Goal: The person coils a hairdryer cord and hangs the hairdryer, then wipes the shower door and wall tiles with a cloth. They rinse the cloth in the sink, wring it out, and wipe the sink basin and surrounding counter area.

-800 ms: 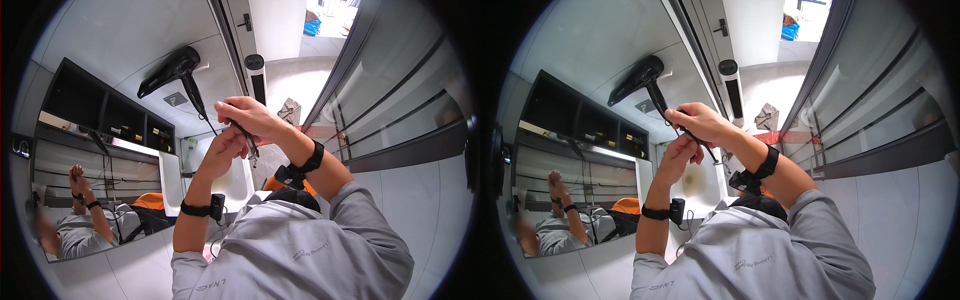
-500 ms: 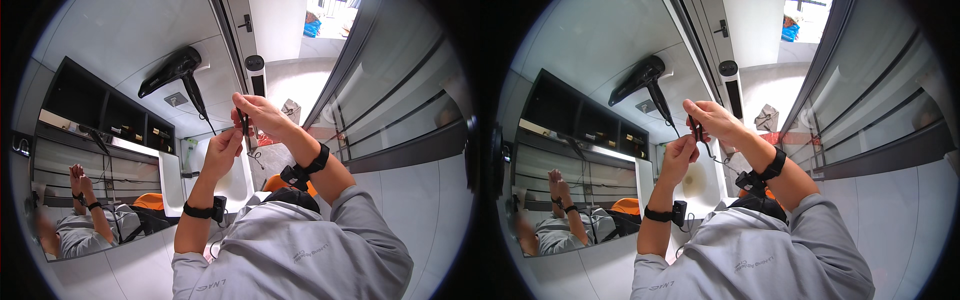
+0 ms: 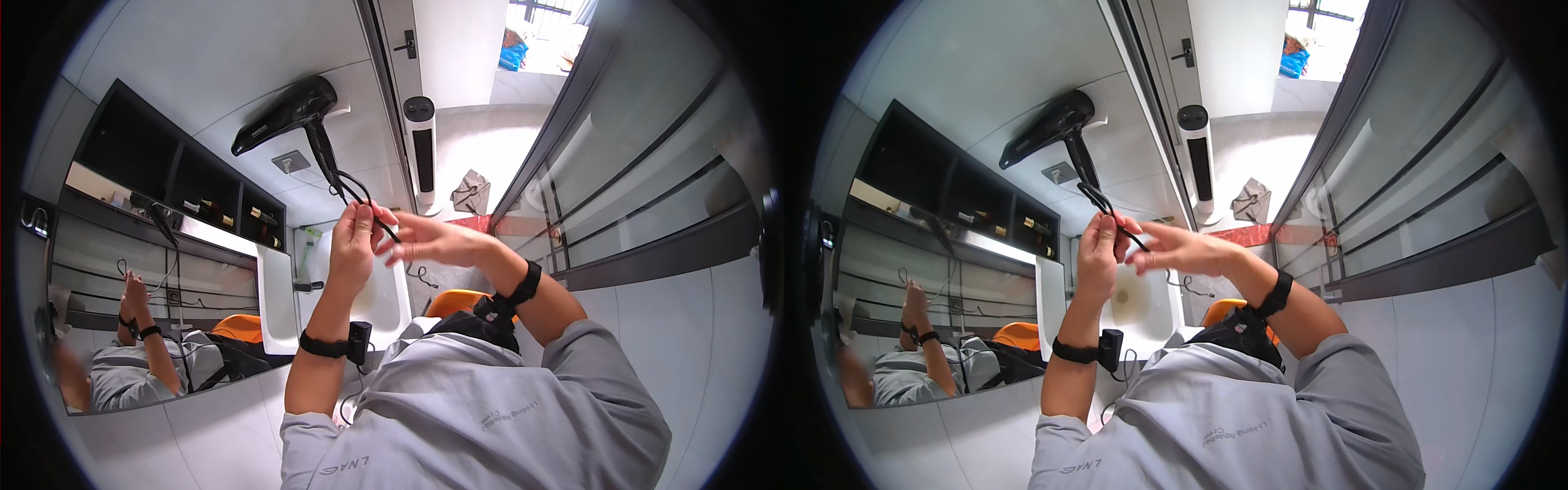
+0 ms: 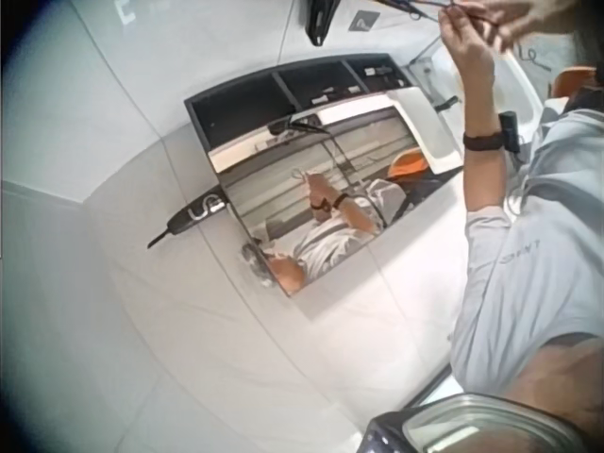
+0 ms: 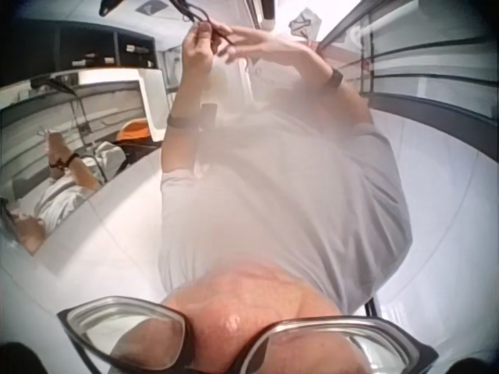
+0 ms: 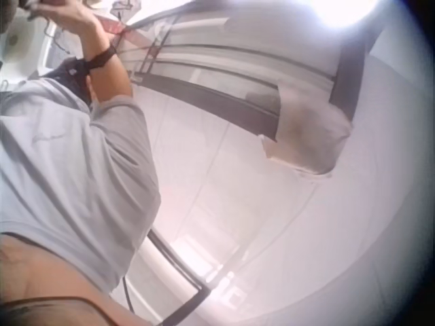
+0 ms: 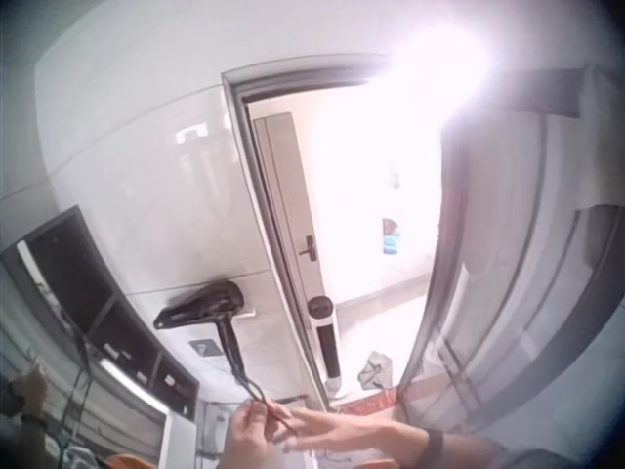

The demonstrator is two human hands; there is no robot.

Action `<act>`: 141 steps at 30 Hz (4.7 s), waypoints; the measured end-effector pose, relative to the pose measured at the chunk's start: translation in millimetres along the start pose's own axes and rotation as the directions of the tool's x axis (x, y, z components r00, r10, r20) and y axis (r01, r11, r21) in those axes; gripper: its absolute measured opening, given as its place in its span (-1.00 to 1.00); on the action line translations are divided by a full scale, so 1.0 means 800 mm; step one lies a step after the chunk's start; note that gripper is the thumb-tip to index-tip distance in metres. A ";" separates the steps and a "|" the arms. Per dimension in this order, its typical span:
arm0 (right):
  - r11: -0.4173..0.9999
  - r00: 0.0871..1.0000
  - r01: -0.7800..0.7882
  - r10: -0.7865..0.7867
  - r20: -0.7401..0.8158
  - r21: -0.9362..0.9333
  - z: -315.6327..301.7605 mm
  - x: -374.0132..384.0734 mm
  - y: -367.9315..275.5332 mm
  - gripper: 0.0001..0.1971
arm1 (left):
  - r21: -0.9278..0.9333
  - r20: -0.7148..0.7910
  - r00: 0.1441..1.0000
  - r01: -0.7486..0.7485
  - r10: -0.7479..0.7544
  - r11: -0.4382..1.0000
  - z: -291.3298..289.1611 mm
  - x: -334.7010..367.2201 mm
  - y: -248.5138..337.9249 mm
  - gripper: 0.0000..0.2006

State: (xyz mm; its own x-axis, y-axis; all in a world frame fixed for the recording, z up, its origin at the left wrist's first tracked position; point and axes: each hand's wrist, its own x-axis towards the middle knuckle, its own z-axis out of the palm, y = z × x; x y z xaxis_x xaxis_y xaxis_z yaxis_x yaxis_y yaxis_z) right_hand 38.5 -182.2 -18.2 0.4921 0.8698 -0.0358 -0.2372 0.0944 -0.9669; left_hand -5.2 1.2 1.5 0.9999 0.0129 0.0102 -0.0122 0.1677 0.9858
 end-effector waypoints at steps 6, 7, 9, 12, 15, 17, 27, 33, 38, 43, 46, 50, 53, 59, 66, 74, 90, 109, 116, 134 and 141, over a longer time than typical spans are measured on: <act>0.895 0.992 -0.082 0.029 -0.126 -0.438 -0.002 -0.010 0.042 -0.64 | 0.058 -0.046 0.996 -0.068 0.071 0.996 -0.005 0.000 -0.011 -0.70; 0.781 0.984 -0.100 -0.014 -0.177 -0.617 -0.001 -0.010 0.041 -0.72 | 0.076 -0.069 0.993 -0.091 0.096 0.993 -0.005 0.001 -0.013 -0.69; 0.795 0.979 -0.099 -0.030 -0.201 -0.599 0.002 -0.013 0.043 -0.73 | 0.121 -0.082 0.991 -0.099 0.109 0.988 -0.006 0.002 -0.015 -0.69; 0.825 0.977 -0.102 -0.020 -0.210 -0.555 0.014 -0.021 0.031 -0.72 | 0.132 -0.086 0.990 -0.102 0.114 0.986 -0.010 0.004 -0.012 -0.71; 0.839 0.983 -0.010 -0.093 -0.161 -0.543 0.023 -0.028 0.032 -0.72 | 0.053 -0.067 0.995 -0.069 0.072 0.996 -0.013 0.004 -0.003 -0.73; 0.800 0.969 0.022 -0.166 -0.185 -0.600 0.024 -0.031 0.037 -0.78 | 0.027 -0.063 0.992 -0.111 0.113 0.993 -0.016 0.006 -0.001 -0.74; 0.964 0.852 0.011 -0.147 -0.502 -0.265 0.007 -0.028 -0.008 -0.83 | 0.402 -0.048 0.990 -0.099 0.130 0.910 -0.011 0.003 -0.020 -0.73; 0.959 0.811 0.279 -0.264 -0.522 -0.051 0.003 0.022 0.001 -0.82 | 0.561 0.094 0.996 -0.055 0.003 0.826 0.004 0.001 -0.027 -0.65; 0.931 0.771 0.361 -0.325 -0.547 -0.044 -0.003 0.030 -0.009 -0.81 | 0.290 0.196 0.980 -0.094 0.037 0.952 0.005 0.004 -0.020 -0.65; 0.948 0.804 0.311 -0.300 -0.514 -0.066 -0.009 0.035 -0.019 -0.79 | 0.357 0.202 0.973 0.030 -0.108 0.934 -0.002 0.004 -0.002 -0.68; 0.969 0.825 0.198 -0.245 -0.509 -0.145 -0.008 0.035 -0.029 -0.76 | 0.474 0.295 0.950 -0.052 -0.103 0.879 -0.004 0.000 -0.003 -0.69; 0.928 0.764 0.219 -0.356 -0.539 -0.302 -0.026 0.044 -0.020 -0.67 | 0.360 0.175 0.976 0.059 -0.129 0.931 -0.004 0.008 -0.007 -0.74; 0.948 0.799 0.276 -0.318 -0.510 -0.159 -0.025 0.035 0.002 -0.60 | 0.241 0.068 0.986 0.134 -0.154 0.961 -0.008 0.013 -0.003 -0.76; 0.802 0.977 0.097 -0.190 -0.097 -0.589 0.011 0.021 0.066 -0.72 | 0.110 0.113 0.984 0.127 -0.140 0.986 -0.013 0.019 0.019 -0.73; 0.614 0.948 -0.118 -0.163 -0.271 -0.781 -0.046 -0.011 0.136 -0.87 | 0.172 0.049 0.990 0.119 -0.129 0.978 -0.036 0.023 0.035 -0.72; 0.449 0.845 0.069 -0.502 -0.187 -0.891 -0.071 -0.028 0.098 -0.90 | 0.274 0.091 0.967 0.204 -0.236 0.940 -0.039 0.022 0.042 -0.69; 0.994 0.757 0.077 -0.107 -0.645 -0.074 -0.010 0.023 -0.010 -0.74 | 0.506 0.160 0.970 0.079 -0.183 0.859 0.014 0.006 -0.001 -0.65; 0.991 0.983 -0.051 0.028 -0.182 -0.123 -0.018 0.005 0.057 -0.46 | 0.319 0.082 0.992 -0.116 0.095 0.941 -0.009 0.035 -0.017 -0.58; 0.858 0.956 -0.058 -0.100 -0.277 -0.510 -0.018 -0.006 0.102 -0.76 | 0.377 0.053 0.996 -0.087 0.072 0.922 -0.012 0.040 -0.004 -0.50; 0.990 0.915 0.035 -0.085 -0.395 -0.133 -0.049 -0.056 0.008 -0.85 | 0.671 0.133 0.972 -0.231 0.192 0.705 -0.023 0.043 -0.031 -0.31; 0.978 0.900 0.189 -0.211 -0.381 -0.093 -0.034 -0.007 -0.004 -0.90 | 0.538 0.318 0.948 -0.163 -0.020 0.827 0.025 0.028 -0.025 -0.70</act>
State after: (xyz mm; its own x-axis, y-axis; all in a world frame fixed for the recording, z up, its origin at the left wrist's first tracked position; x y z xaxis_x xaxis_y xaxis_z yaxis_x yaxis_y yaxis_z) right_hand 59.4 -200.8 -21.9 0.8123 0.5784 0.0750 -0.0609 0.2119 -0.9754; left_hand 17.6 -21.5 -14.5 0.9516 -0.3044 0.0433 -0.1672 -0.3942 0.9037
